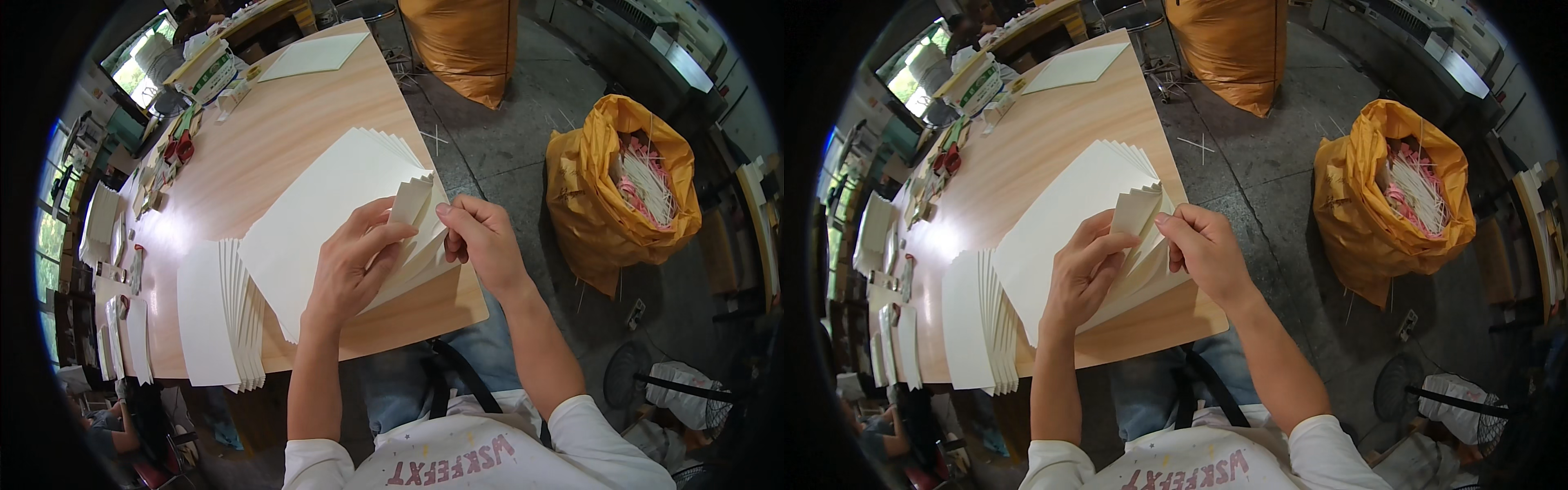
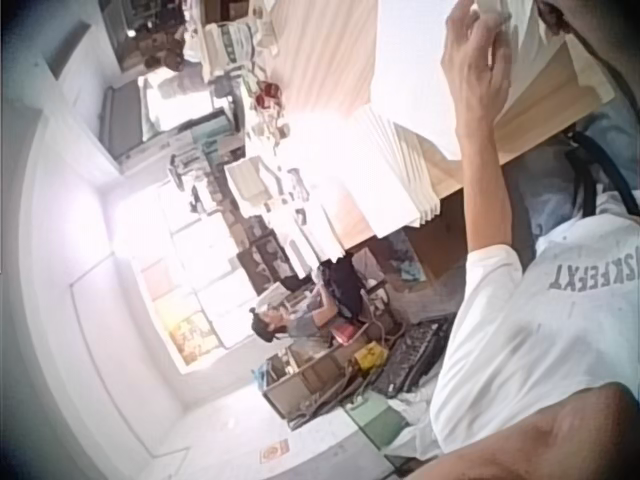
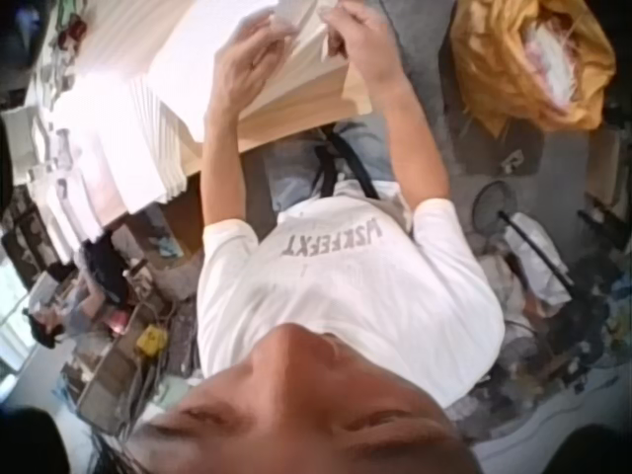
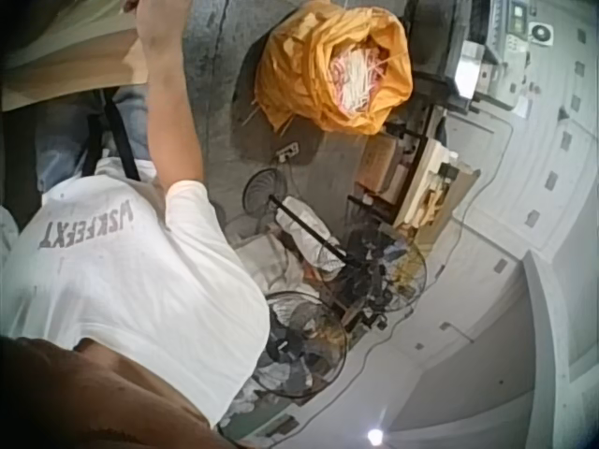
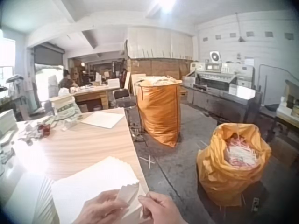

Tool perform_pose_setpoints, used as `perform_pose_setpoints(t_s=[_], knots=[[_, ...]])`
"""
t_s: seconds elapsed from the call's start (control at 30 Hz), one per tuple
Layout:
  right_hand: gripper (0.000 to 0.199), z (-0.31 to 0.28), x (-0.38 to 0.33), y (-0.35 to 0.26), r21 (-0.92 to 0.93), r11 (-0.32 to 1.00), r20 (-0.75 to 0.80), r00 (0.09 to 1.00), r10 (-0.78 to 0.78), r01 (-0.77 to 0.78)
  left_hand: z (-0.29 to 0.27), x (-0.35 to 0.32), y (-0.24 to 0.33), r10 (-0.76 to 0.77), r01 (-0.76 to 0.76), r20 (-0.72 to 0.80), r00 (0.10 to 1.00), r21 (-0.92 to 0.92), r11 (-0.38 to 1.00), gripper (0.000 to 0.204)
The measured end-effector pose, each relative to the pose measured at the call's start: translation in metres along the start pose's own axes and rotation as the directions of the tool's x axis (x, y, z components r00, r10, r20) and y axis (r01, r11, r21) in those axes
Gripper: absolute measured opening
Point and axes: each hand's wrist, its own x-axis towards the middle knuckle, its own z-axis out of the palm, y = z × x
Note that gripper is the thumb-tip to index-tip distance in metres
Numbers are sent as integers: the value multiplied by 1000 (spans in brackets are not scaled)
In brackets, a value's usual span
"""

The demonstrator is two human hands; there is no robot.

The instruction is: The person repeatedly folds white paper sheets in half by hand and stacks them on a table. The person handles the sheets one at a time, aligning edges before folding, and places each folded sheet onto a growing pile.

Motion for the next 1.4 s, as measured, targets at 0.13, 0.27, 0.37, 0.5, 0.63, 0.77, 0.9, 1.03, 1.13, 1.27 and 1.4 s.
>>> perform_pose_setpoints(t_s=[0.13,0.27,0.37,0.5,0.63,0.77,0.9,1.03,1.13,1.27,1.4], knots=[[39,-1,-1,1,32,999,-13,1000,19,-18,-2,3,10,-4,6,45,999,-32,999,49],[39,-2,0,4,5,1000,2,1000,-4,4,1,1,1,-12,14,23,1000,-76,997,57],[40,-3,-2,5,-25,1000,0,1000,-4,4,2,2,-2,27,-27,-7,1000,-69,997,53],[37,-7,-9,9,-375,908,-197,941,-276,187,0,3,-1,28,-28,-8,1000,-94,995,52],[19,-11,-22,23,-708,459,48,685,-727,537,1,1,2,-10,9,-5,1000,-109,994,49],[15,-1,-25,24,-630,491,356,785,-507,602,2,3,-2,113,-114,26,993,57,992,65],[22,-4,-31,23,-594,649,298,879,-371,475,5,1,7,179,-189,64,982,226,956,81],[21,-3,-30,23,-601,628,315,869,-381,494,4,0,5,134,-150,78,988,258,954,61],[21,-3,-29,23,-618,612,323,869,-375,494,9,4,3,122,-129,43,992,261,957,47],[21,-5,-27,27,-613,600,317,855,-410,514,13,6,3,100,-103,25,995,284,953,42],[15,-14,-32,36,-686,560,68,808,-586,464,8,7,7,125,-129,35,992,297,946,51]])
